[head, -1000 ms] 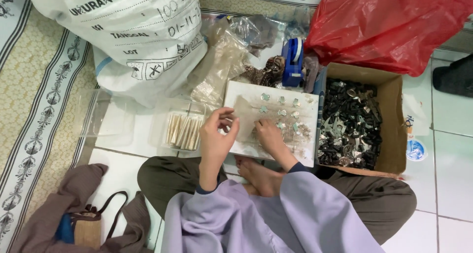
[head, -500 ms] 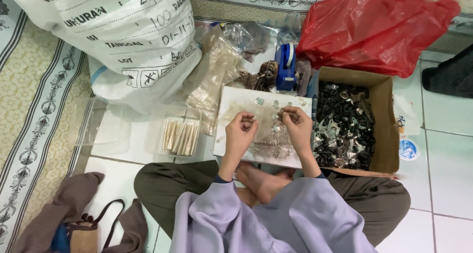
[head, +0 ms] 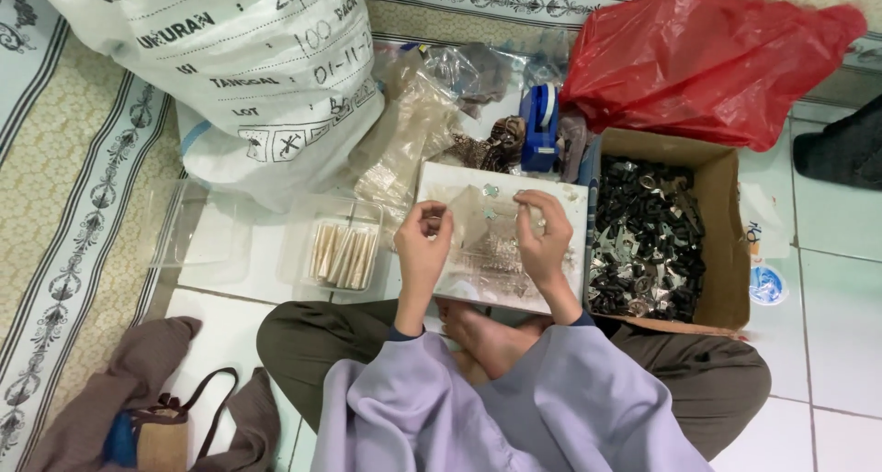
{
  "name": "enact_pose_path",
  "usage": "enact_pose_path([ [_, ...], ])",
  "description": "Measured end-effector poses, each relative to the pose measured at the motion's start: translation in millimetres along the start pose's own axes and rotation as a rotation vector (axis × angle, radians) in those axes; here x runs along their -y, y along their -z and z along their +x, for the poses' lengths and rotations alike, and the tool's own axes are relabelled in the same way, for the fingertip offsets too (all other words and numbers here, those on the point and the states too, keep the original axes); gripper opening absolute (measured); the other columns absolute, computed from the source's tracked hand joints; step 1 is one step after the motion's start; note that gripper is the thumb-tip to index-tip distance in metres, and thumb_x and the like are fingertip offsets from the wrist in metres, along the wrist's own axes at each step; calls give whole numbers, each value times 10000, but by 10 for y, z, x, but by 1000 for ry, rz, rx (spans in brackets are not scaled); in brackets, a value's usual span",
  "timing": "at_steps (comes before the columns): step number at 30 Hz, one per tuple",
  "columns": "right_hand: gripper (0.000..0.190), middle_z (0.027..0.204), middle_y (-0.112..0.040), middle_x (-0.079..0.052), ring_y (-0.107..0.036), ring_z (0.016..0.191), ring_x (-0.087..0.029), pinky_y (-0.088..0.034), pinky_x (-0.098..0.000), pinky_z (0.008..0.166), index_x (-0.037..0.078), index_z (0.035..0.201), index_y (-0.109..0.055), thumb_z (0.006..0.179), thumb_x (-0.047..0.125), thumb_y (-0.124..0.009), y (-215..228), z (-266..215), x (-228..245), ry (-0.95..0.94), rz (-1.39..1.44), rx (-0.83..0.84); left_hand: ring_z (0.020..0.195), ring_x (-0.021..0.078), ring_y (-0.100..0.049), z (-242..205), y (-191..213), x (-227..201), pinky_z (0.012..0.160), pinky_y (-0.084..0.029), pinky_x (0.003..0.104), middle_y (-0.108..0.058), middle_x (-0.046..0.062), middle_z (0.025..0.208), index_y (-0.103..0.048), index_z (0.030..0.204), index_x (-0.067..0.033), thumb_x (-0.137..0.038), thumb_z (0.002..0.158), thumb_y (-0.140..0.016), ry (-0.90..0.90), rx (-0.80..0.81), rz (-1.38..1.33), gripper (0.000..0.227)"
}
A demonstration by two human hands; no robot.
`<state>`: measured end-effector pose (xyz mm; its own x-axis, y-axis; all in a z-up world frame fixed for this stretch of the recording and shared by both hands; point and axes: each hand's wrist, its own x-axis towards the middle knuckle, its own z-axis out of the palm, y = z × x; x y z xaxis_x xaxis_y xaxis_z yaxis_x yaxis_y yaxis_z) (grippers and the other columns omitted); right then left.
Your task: The person sits on the floor and picks small metal hardware pieces from a cardboard box, placing them onto a white board. The person then gathers the pieces and places them into a small clear plastic bag, which is then sealed.
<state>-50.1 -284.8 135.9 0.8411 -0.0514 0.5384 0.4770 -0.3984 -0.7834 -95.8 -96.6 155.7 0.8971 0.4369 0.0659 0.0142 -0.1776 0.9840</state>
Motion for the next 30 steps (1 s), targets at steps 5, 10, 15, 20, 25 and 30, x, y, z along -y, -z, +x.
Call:
enact_pose_path([
  [5, 287, 1178, -703, -178, -666, 1141, -366, -494, -488, 1025, 85, 1206, -734, 960, 4, -610, -229, -30, -333, -162, -200, 370, 645, 160, -675, 44, 408, -408, 659, -562, 297, -732, 108, 847, -677, 1000, -47, -28, 911, -700, -73, -162, -98, 94],
  [10, 376, 1351, -620, -275, -572, 1304, -453, -523, -534, 1014, 59, 1308, -683, 971, 48, -517, -472, -337, -686, -35, -562, 696, 659, 157, -679, -22, 557, -678, 670, -573, 300, -713, 102, 845, -679, 1004, -36, -20, 901, -718, -118, -231, -161, 111],
  [15, 282, 1155, -708, -174, -682, 1157, -314, -571, -364, 934, 75, 1214, -702, 983, 51, -543, -640, -629, -1230, 230, -850, 688, 670, 139, -682, -32, 457, -690, 678, -576, 287, -719, 98, 831, -686, 982, -33, -53, 886, -745, -102, -157, -125, 114],
  [20, 199, 1087, -714, -163, -705, 1091, -296, -582, -347, 879, 49, 1113, -712, 981, 85, -567, -547, -549, -1044, 265, -876, 715, 665, 157, -695, -42, 211, -511, 671, -581, 298, -726, 114, 836, -693, 986, -28, -44, 879, -746, -77, -84, -109, 121],
  [25, 205, 1043, -712, -224, -702, 1062, -355, -581, -415, 901, -29, 1068, -721, 950, 104, -619, -529, -618, -1279, 278, -827, 735, 660, 160, -695, -84, 8, -467, 661, -577, 301, -722, 120, 839, -685, 990, -25, -35, 878, -735, -43, 2, -108, 124],
  [30, 203, 920, -717, -135, -734, 926, -290, -582, -399, 822, 33, 1033, -732, 948, 164, -602, -424, -690, -1514, 133, -870, 758, 672, 190, -710, -95, -87, -511, 656, -573, 316, -716, 154, 843, -672, 994, -7, -37, 898, -716, -30, 73, -86, 110],
])
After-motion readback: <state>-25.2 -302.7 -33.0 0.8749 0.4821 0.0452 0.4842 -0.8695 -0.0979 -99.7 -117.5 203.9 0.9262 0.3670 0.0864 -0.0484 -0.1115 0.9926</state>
